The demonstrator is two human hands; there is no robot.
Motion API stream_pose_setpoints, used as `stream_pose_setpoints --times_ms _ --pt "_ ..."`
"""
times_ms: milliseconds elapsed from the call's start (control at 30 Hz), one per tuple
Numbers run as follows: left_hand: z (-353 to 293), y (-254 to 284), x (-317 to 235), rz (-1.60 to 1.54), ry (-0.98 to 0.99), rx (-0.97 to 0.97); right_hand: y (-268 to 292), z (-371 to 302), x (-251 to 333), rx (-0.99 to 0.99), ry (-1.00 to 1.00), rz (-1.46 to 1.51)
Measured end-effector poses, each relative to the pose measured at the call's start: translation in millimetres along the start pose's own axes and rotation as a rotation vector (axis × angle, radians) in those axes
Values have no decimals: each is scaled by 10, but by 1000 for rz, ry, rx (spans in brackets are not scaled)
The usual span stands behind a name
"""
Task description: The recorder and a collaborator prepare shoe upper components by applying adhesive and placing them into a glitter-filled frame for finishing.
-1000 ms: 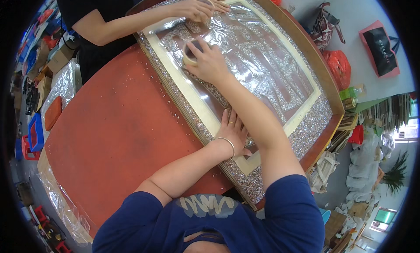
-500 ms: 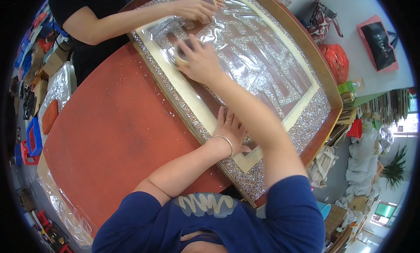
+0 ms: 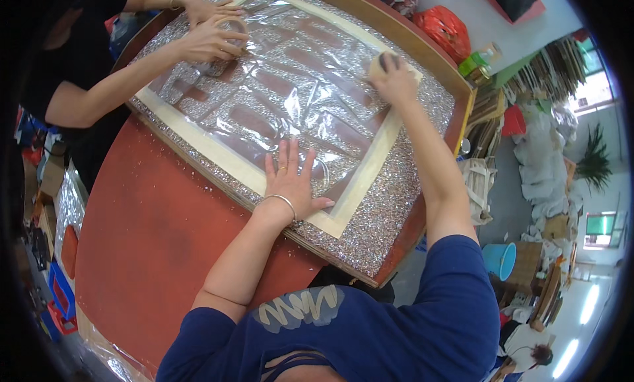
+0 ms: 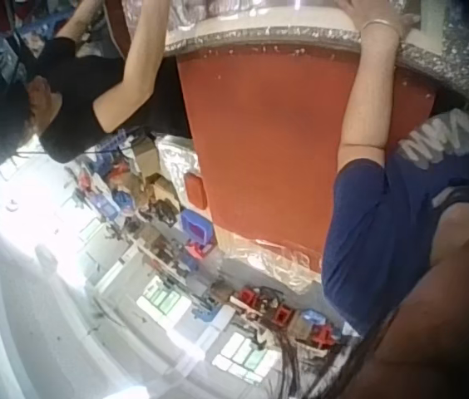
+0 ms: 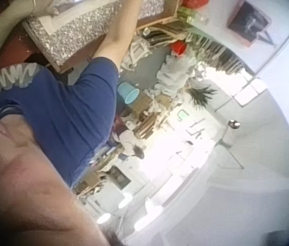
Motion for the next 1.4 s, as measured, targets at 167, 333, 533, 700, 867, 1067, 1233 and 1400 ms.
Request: stream_pose_setpoints --times_ms 167,333,533,700,867,1067,1233,1400 --pt "-21 -16 82 59 32 47 886 -662 1447 5 481 497" --pt "-19 17 -58 59 -13 29 292 -375 109 93 180 75" --pt "27 -61 4 87 14 24 270 -415 412 -51 150 257" --pt "-4 -22 30 87 29 -28 1099 -824 1597 -44 561 592" --pt "-15 9 -40 140 18 9 531 293 1601 -234 476 146" --pt "46 -37 70 82 17 21 323 481 1805 -214 474 260" --pt "2 24 27 104 83 25 959 -810 1504 59 442 598" --pt "-13 -9 15 119 56 26 757 -320 1217 -92 427 81"
Point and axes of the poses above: each hand's wrist, its own z-axis towards the middle knuckle, its own y-axis out of the back of the hand, x = y × z, the point moved 7 cm from there along z, towards the middle knuckle, and after that the axes turned 12 degrees about y, right-handed, at the moved point
